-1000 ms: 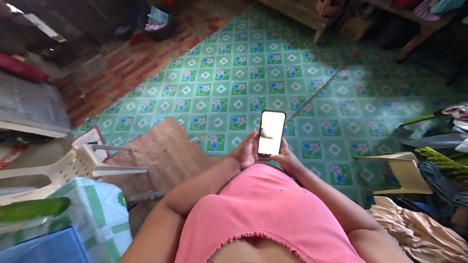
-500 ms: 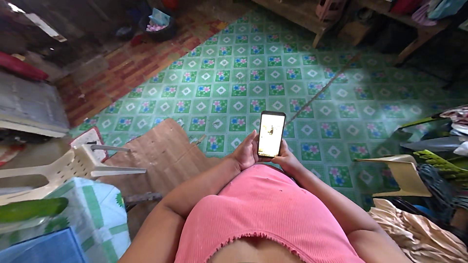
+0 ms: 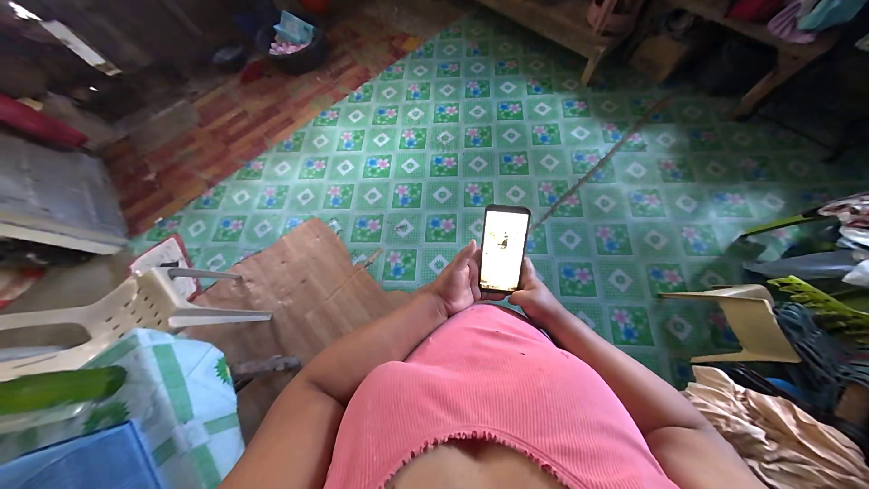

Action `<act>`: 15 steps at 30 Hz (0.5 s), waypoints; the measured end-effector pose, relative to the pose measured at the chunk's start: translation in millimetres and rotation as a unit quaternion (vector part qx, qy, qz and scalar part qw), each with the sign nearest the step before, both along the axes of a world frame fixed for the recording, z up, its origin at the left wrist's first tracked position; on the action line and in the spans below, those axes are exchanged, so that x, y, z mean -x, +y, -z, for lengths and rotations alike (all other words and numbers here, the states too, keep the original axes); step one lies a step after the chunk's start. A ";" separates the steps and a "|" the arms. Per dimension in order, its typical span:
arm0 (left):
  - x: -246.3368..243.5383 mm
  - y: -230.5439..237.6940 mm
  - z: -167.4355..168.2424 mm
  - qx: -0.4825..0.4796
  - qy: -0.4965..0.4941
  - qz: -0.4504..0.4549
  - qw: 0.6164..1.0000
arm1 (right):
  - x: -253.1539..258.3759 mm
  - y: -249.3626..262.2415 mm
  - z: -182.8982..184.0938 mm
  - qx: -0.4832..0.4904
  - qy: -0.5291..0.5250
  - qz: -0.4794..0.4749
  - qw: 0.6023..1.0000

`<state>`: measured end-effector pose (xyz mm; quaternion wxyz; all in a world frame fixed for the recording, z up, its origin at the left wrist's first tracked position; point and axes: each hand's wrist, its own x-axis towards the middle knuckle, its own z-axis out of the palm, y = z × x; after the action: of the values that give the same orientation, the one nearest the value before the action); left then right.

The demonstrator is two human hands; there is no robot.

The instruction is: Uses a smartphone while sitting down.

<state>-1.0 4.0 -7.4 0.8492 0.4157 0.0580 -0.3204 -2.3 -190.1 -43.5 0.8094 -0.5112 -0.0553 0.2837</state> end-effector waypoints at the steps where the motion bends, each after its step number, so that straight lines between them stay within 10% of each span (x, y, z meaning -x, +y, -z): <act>1: -0.2 0.0 0.2 0.001 0.001 0.000 1.000 | -0.1 0.0 0.3 -0.002 0.000 0.000 1.000; 15: -1.3 -0.1 -2.4 0.008 0.003 0.006 1.000 | 0.3 -0.7 6.8 -0.003 -0.007 0.023 1.000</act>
<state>0.3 3.9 -5.0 0.8506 0.4081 0.0550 -0.3270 -2.6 -190.8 -50.3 0.8169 -0.5118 -0.0506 0.2612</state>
